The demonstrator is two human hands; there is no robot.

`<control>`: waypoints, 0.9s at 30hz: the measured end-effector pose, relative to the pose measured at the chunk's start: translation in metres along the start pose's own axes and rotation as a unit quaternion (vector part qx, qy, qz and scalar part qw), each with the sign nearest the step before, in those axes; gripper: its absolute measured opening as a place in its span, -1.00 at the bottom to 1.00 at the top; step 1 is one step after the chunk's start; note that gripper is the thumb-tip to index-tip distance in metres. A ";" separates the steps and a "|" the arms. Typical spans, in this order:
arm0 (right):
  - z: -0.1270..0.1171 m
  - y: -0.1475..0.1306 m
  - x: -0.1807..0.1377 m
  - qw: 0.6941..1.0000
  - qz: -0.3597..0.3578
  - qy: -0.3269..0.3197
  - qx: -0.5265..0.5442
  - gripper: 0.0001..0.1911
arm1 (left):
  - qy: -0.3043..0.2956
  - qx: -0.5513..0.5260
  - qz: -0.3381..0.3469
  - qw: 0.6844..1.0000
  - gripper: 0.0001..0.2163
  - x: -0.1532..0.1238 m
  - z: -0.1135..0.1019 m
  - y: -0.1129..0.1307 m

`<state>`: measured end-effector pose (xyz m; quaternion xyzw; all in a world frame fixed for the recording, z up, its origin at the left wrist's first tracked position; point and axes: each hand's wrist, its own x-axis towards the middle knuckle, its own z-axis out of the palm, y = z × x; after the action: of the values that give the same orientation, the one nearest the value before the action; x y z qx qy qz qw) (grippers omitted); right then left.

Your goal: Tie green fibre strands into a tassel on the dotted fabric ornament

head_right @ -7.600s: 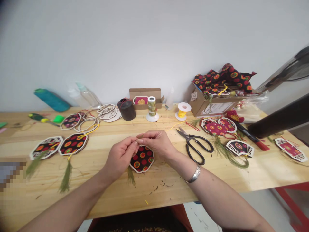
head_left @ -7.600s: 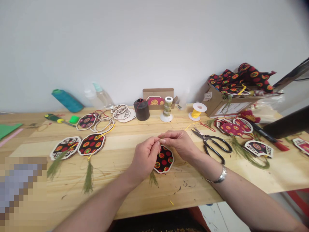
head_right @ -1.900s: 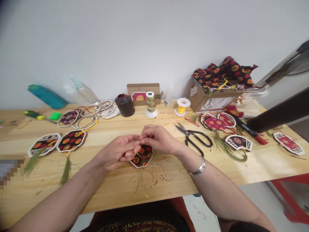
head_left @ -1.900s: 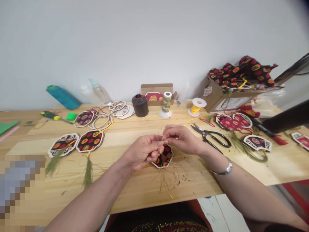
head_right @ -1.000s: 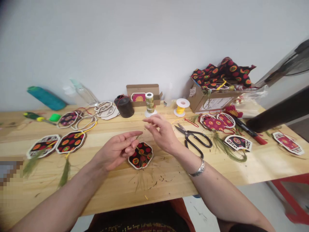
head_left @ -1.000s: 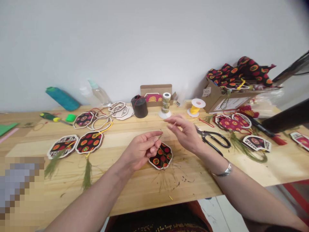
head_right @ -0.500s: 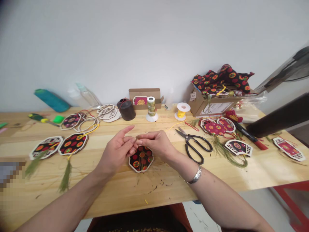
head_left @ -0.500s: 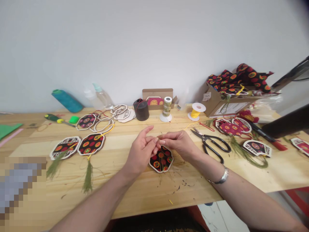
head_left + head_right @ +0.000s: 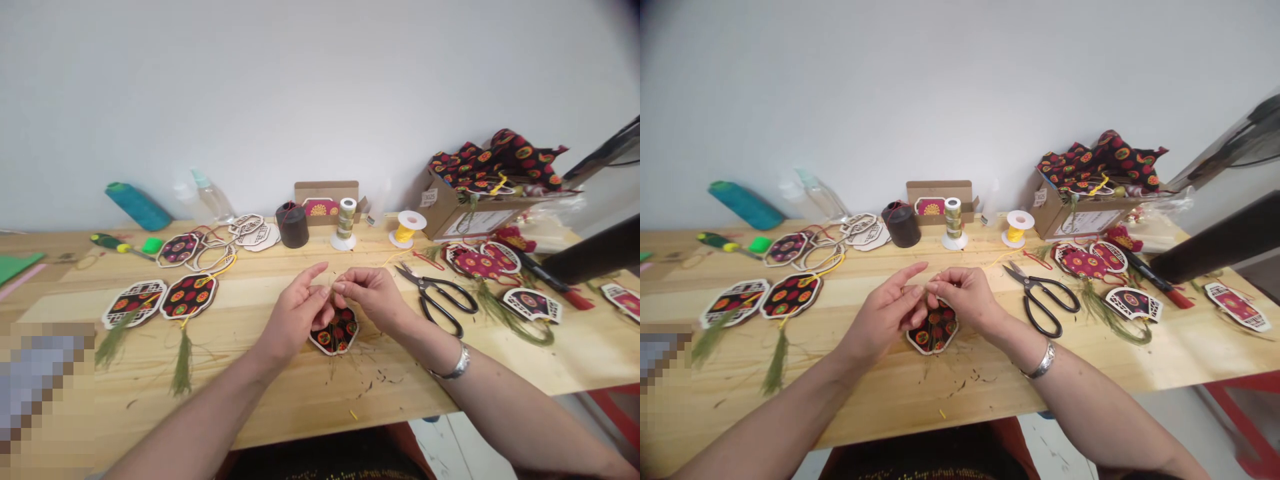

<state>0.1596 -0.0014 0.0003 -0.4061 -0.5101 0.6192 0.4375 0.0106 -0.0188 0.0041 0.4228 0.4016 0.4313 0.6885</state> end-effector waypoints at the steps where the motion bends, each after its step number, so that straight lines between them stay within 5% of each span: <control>1: -0.001 0.000 0.001 1.000 -0.002 0.011 -0.006 -0.74 | -0.005 -0.006 -0.008 1.000 -0.52 0.000 -0.001 0.001; 9: -0.019 -0.002 0.009 0.994 -0.041 0.096 -0.021 -0.83 | -0.101 0.044 -0.108 0.988 -0.76 0.002 -0.005 0.006; 14: -0.025 -0.006 0.011 0.994 -0.031 0.106 -0.022 -0.82 | -0.340 0.118 -0.178 0.916 -0.72 -0.008 -0.021 0.019; 16: -0.026 -0.007 0.011 0.995 -0.031 0.086 -0.026 -0.82 | -0.370 0.166 -0.134 0.904 -0.75 -0.009 -0.027 0.022; 19: -0.026 -0.007 0.009 0.997 -0.036 0.051 -0.037 -0.83 | -0.204 0.261 -0.052 0.942 -0.72 -0.004 -0.027 0.021; 21: -0.025 -0.007 0.008 0.997 -0.036 0.039 -0.049 -0.85 | -0.010 0.293 0.063 0.954 -0.68 0.000 -0.022 0.018; 24: -0.024 -0.008 0.007 0.996 -0.041 0.032 -0.069 -0.84 | 0.209 0.244 0.231 0.918 -0.84 0.003 -0.015 0.016; 27: -0.020 -0.011 0.005 0.995 -0.047 0.027 -0.082 -0.82 | 0.196 0.177 0.231 0.937 -0.95 0.001 -0.008 0.013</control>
<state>0.1786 0.0102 0.0076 -0.4331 -0.5657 0.5429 0.4447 0.0006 -0.0119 0.0138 0.5256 0.4897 0.5747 0.3919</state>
